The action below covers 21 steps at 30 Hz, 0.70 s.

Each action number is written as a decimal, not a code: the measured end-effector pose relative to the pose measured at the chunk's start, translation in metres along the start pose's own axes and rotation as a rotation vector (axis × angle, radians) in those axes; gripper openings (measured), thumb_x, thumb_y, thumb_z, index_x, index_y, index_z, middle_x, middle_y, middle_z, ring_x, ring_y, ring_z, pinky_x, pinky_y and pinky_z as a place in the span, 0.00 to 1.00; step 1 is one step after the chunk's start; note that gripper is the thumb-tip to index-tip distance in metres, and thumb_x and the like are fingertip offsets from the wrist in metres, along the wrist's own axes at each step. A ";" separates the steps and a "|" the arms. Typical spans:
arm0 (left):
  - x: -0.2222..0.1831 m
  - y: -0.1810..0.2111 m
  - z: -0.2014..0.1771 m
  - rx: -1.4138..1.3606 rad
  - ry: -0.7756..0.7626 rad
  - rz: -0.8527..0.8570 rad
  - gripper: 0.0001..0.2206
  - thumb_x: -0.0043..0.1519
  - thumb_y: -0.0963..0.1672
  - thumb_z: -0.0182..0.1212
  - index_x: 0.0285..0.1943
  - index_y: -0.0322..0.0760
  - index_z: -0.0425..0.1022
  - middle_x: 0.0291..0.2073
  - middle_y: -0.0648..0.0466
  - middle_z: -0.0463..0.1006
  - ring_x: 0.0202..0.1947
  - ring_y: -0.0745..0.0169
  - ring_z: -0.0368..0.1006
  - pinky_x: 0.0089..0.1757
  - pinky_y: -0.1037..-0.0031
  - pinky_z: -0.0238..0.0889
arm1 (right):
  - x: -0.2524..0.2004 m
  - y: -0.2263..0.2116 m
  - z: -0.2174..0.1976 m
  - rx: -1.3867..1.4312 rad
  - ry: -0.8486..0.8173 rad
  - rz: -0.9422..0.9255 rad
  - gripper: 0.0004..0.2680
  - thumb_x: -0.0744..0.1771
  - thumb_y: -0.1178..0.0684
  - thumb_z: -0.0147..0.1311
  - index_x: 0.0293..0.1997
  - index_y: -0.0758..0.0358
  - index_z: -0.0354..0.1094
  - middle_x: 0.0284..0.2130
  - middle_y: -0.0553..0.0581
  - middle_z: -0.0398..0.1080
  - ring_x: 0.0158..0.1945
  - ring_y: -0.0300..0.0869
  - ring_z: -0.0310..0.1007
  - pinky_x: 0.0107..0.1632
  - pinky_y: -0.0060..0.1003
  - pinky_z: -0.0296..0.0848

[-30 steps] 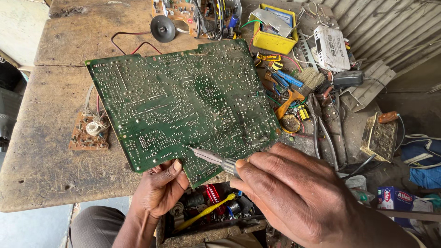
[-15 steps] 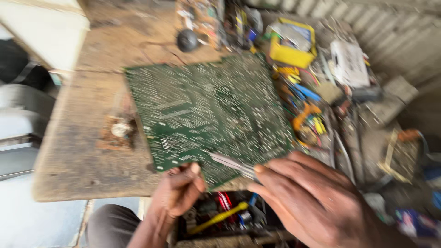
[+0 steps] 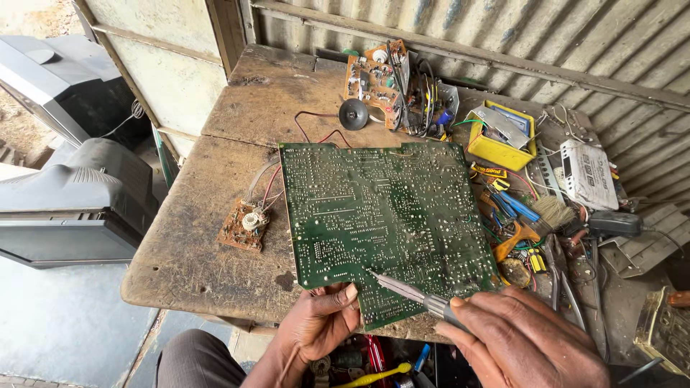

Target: The person is soldering electronic components on a large circuit board and using a brush to clean the surface of the board.

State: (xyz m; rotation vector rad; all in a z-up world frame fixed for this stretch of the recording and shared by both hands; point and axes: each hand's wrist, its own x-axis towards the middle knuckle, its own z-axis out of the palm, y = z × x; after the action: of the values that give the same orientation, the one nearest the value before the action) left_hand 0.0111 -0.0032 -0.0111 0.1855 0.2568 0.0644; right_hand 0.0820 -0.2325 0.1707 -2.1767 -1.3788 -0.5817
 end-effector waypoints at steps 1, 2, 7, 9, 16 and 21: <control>0.000 0.000 -0.001 0.003 -0.006 0.002 0.08 0.60 0.32 0.58 0.45 0.30 0.72 0.36 0.50 0.78 0.33 0.64 0.78 0.35 0.77 0.78 | 0.001 -0.003 0.001 0.027 0.017 0.042 0.10 0.58 0.54 0.72 0.37 0.62 0.77 0.33 0.55 0.78 0.39 0.41 0.82 0.47 0.39 0.79; 0.000 -0.001 -0.002 0.005 -0.010 0.004 0.08 0.60 0.32 0.57 0.45 0.30 0.72 0.35 0.50 0.77 0.32 0.64 0.78 0.35 0.77 0.78 | 0.002 -0.005 0.002 0.055 0.033 0.085 0.09 0.59 0.55 0.72 0.37 0.63 0.77 0.33 0.55 0.78 0.39 0.41 0.82 0.46 0.38 0.80; 0.001 -0.003 -0.007 -0.057 0.010 -0.011 0.07 0.62 0.32 0.56 0.42 0.31 0.71 0.35 0.52 0.76 0.34 0.66 0.77 0.37 0.81 0.78 | 0.001 -0.006 -0.004 0.011 -0.025 0.194 0.10 0.58 0.56 0.71 0.39 0.63 0.78 0.33 0.56 0.79 0.39 0.40 0.83 0.43 0.36 0.80; 0.000 -0.003 -0.006 -0.047 0.006 -0.001 0.07 0.62 0.32 0.56 0.43 0.31 0.71 0.36 0.52 0.76 0.35 0.67 0.77 0.37 0.81 0.77 | 0.000 0.001 -0.007 0.026 -0.073 0.237 0.10 0.58 0.56 0.70 0.40 0.61 0.79 0.34 0.55 0.79 0.40 0.39 0.84 0.42 0.35 0.80; -0.006 0.001 0.020 0.061 0.060 -0.013 0.08 0.59 0.34 0.54 0.45 0.32 0.70 0.43 0.49 0.77 0.44 0.61 0.78 0.47 0.70 0.78 | 0.009 0.037 -0.008 0.082 -0.059 0.234 0.10 0.60 0.55 0.69 0.42 0.61 0.77 0.36 0.56 0.80 0.38 0.37 0.83 0.38 0.31 0.81; 0.000 -0.003 -0.004 0.024 -0.090 0.021 0.11 0.64 0.33 0.57 0.55 0.29 0.70 0.48 0.47 0.76 0.47 0.62 0.75 0.47 0.73 0.73 | 0.016 0.072 -0.003 0.392 -0.173 0.479 0.10 0.62 0.60 0.65 0.46 0.65 0.78 0.32 0.56 0.81 0.28 0.34 0.82 0.27 0.30 0.76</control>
State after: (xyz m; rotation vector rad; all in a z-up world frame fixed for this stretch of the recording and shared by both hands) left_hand 0.0101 -0.0052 -0.0156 0.2140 0.1664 0.0736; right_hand 0.1537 -0.2498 0.1697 -2.1470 -0.8970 0.0542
